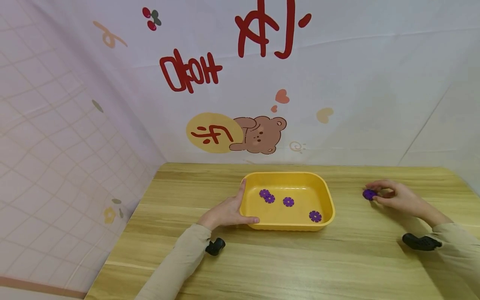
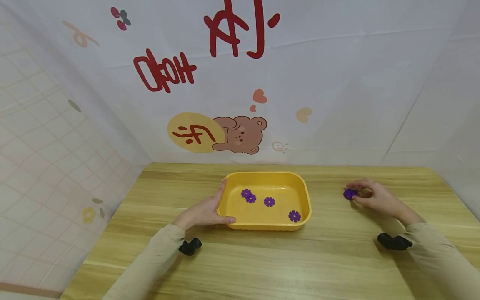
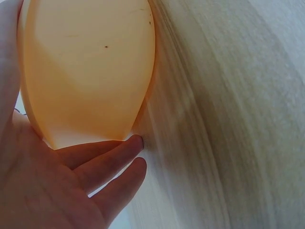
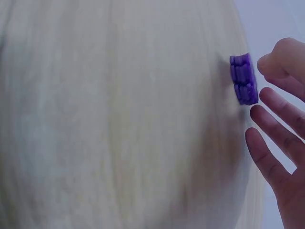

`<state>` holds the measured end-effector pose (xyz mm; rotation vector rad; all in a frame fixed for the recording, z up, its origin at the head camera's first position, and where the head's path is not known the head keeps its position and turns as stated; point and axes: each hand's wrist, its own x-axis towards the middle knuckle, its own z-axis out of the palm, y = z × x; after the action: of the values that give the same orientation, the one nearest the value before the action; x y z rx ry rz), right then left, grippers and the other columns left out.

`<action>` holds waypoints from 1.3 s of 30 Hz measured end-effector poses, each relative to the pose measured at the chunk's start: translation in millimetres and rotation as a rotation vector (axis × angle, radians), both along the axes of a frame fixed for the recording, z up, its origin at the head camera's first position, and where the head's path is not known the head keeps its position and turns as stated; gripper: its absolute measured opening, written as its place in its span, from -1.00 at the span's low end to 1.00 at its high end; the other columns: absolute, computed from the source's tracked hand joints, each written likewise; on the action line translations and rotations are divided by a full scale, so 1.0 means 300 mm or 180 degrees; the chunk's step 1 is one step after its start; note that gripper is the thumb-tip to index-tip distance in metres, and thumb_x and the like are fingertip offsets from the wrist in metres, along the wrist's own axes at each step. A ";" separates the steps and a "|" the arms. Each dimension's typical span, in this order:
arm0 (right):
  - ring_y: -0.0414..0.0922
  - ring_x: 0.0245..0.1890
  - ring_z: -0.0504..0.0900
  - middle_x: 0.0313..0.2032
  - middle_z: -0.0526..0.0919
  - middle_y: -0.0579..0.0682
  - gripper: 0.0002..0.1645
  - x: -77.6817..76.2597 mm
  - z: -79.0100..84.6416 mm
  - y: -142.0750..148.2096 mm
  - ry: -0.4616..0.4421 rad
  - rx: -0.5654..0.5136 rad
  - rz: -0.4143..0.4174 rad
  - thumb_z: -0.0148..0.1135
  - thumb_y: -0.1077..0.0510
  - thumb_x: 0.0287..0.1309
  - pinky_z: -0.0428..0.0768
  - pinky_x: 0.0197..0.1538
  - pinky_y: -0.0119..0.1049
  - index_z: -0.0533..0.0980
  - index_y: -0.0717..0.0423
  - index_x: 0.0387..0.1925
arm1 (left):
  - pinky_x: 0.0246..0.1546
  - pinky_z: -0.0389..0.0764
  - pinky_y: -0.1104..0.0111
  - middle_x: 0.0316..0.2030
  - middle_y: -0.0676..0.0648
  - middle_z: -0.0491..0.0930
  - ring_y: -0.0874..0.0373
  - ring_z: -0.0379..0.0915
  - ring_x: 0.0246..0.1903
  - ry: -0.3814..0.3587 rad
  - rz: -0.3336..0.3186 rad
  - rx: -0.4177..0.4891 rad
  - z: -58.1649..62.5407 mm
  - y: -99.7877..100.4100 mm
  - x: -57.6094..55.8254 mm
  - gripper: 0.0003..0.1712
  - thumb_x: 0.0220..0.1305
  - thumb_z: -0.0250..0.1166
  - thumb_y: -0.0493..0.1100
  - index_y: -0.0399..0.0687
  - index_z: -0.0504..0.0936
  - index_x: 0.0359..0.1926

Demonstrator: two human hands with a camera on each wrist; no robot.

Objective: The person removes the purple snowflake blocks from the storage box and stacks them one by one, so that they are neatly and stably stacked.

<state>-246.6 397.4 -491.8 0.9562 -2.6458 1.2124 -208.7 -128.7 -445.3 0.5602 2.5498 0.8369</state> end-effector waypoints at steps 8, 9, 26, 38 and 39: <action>-0.39 -0.08 0.45 0.00 0.51 -0.16 -0.54 0.012 0.054 -0.053 0.0234 0.0176 -0.0172 0.29 0.49 0.07 0.47 -0.16 -0.58 0.50 0.32 0.06 | -0.08 0.47 0.27 -0.29 -0.05 0.52 0.21 0.46 -0.35 -0.0035 0.0013 0.0043 0.004 0.001 0.003 0.46 0.06 0.41 0.27 -0.07 -0.57 0.48; -0.38 -0.08 0.46 0.00 0.51 -0.14 -0.54 0.012 0.060 -0.064 0.0258 0.0157 -0.0152 0.29 0.50 0.06 0.47 -0.16 -0.58 0.51 0.32 0.05 | -0.09 0.47 0.27 -0.30 -0.06 0.53 0.21 0.46 -0.36 -0.0040 0.0012 0.0052 0.004 0.001 0.003 0.46 0.06 0.41 0.27 -0.06 -0.58 0.47; -0.21 -0.12 0.56 -0.02 0.56 0.11 -0.49 -0.011 0.142 -0.263 0.0471 -0.0010 0.0240 0.32 0.55 -0.02 0.51 -0.11 -0.52 0.55 0.23 0.01 | -0.16 0.48 0.30 -0.33 -0.05 0.53 0.22 0.46 -0.39 -0.0031 -0.0009 0.0088 -0.001 0.001 0.001 0.47 0.06 0.41 0.26 -0.06 -0.59 0.47; -0.11 -0.19 0.61 -0.05 0.59 0.12 -0.56 -0.032 0.196 -0.409 0.0226 -0.0065 0.0584 0.32 0.50 0.04 0.57 -0.11 -0.39 0.55 0.26 0.00 | -0.12 0.48 0.27 -0.34 -0.04 0.52 0.20 0.47 -0.38 -0.0024 0.0009 0.0059 0.004 0.000 0.004 0.47 0.06 0.41 0.28 -0.07 -0.57 0.48; -0.10 -0.18 0.62 -0.05 0.60 0.11 -0.58 -0.031 0.200 -0.420 0.0218 -0.0041 0.0602 0.32 0.49 0.05 0.57 -0.11 -0.38 0.55 0.26 -0.01 | -0.11 0.48 0.27 -0.33 -0.04 0.52 0.20 0.46 -0.37 -0.0020 0.0011 0.0051 0.004 0.000 0.005 0.47 0.06 0.41 0.28 -0.07 -0.57 0.48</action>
<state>-256.0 271.4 -431.8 1.2462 -2.5396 1.2064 -207.4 -128.7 -443.9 0.5575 2.5411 0.8595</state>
